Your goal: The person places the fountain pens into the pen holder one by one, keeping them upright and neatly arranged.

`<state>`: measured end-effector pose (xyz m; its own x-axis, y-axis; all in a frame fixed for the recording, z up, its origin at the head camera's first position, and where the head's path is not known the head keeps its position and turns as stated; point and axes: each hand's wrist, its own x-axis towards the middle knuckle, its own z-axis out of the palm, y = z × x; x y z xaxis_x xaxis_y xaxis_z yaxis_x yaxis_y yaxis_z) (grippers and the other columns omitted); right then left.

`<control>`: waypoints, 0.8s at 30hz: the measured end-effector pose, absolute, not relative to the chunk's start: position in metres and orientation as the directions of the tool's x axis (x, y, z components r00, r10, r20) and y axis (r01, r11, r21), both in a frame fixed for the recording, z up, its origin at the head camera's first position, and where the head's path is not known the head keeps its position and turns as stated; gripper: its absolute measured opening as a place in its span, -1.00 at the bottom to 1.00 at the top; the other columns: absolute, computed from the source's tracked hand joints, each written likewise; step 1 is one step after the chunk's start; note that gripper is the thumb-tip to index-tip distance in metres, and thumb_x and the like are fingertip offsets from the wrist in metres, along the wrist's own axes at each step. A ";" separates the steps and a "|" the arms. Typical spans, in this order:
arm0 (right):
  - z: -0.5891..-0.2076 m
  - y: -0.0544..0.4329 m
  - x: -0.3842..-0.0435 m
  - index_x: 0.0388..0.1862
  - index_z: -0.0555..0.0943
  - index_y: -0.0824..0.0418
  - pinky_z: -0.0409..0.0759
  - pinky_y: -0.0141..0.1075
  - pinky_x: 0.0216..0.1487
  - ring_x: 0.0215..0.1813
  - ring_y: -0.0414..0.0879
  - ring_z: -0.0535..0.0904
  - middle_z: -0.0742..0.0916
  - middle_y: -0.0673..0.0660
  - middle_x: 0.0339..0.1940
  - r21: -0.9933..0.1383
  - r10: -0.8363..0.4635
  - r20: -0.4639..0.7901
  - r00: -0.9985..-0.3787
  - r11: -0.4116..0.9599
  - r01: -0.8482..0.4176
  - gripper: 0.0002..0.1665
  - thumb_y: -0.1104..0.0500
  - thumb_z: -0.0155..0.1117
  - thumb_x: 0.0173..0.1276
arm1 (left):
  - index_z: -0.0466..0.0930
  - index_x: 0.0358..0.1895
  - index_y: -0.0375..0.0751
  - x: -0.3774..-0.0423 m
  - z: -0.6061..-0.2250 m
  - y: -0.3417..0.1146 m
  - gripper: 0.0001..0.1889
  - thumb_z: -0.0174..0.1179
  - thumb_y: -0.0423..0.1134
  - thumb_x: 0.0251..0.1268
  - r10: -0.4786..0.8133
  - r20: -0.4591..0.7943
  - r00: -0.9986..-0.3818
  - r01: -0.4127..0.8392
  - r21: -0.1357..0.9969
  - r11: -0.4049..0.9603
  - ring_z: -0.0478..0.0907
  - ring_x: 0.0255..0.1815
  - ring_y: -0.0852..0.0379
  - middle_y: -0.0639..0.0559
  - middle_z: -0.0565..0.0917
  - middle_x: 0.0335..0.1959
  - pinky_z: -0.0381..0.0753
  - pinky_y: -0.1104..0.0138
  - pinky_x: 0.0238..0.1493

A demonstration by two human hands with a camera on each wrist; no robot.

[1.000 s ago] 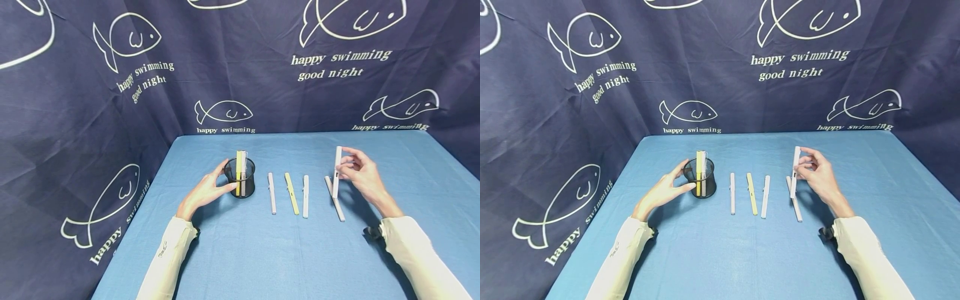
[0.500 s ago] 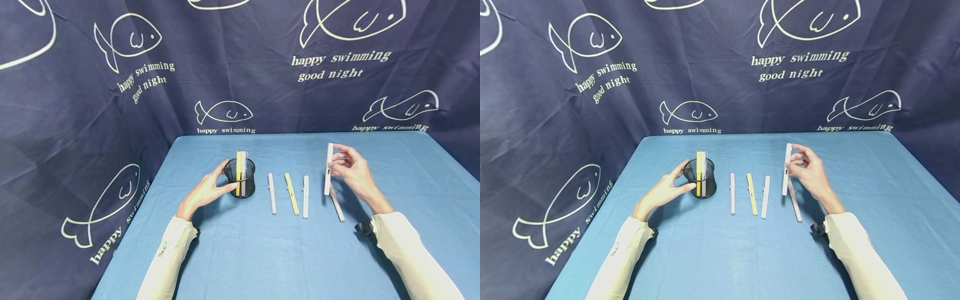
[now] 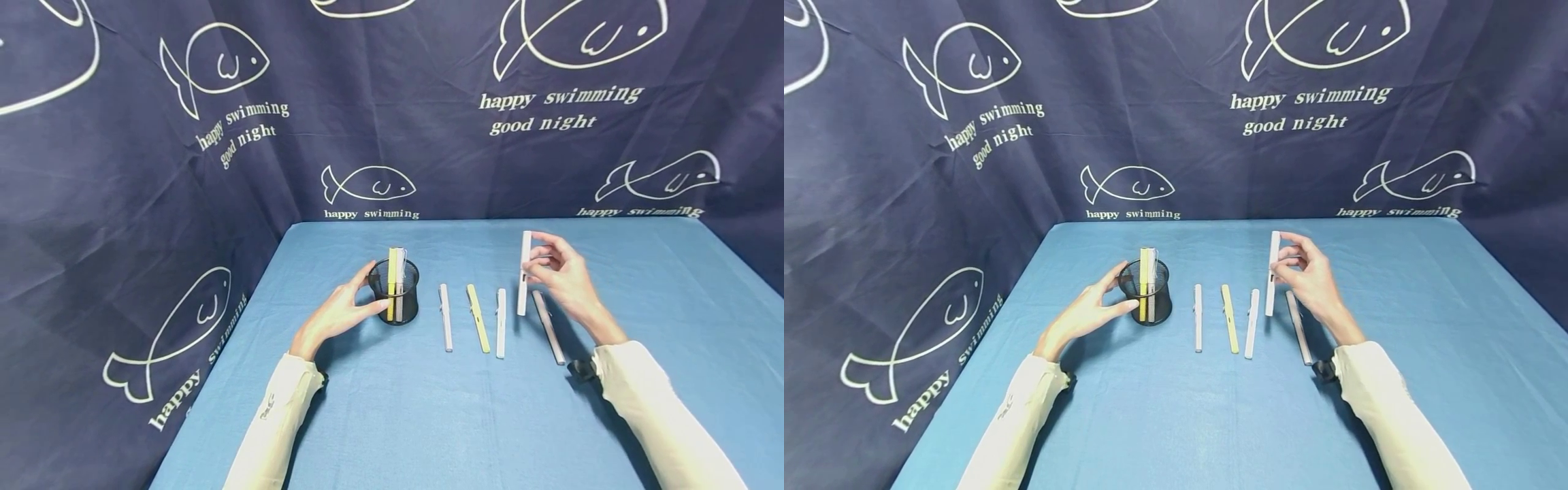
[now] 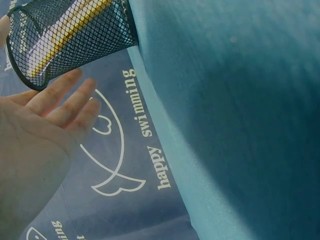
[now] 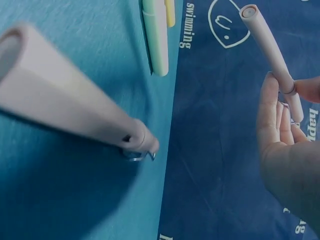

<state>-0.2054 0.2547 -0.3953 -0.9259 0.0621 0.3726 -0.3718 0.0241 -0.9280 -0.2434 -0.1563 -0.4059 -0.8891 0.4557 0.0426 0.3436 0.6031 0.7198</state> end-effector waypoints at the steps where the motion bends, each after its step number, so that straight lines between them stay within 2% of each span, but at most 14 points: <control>1: -0.395 0.253 -0.206 0.43 0.44 0.36 0.70 -0.37 -0.29 -0.24 -0.23 0.68 0.63 0.09 -0.21 -0.927 0.059 0.376 -0.925 0.032 -0.375 -0.34 0.58 0.23 0.36 | -0.01 0.70 0.14 -0.244 -0.406 -0.156 -0.03 0.29 0.27 0.35 0.456 0.045 -0.889 0.345 0.720 0.602 0.27 0.54 -0.09 -0.19 0.43 0.48 0.29 -0.12 0.42; 24: -0.394 0.227 -0.215 0.44 0.36 0.49 0.70 -0.38 -0.29 -0.23 -0.26 0.67 0.62 0.12 -0.21 -0.918 0.026 0.394 -0.919 0.048 -0.393 -0.33 0.58 0.26 0.36 | -0.01 0.70 0.12 -0.243 -0.406 -0.156 -0.02 0.29 0.28 0.35 0.455 0.051 -0.889 0.352 0.714 0.605 0.27 0.54 -0.08 -0.16 0.44 0.48 0.27 -0.11 0.43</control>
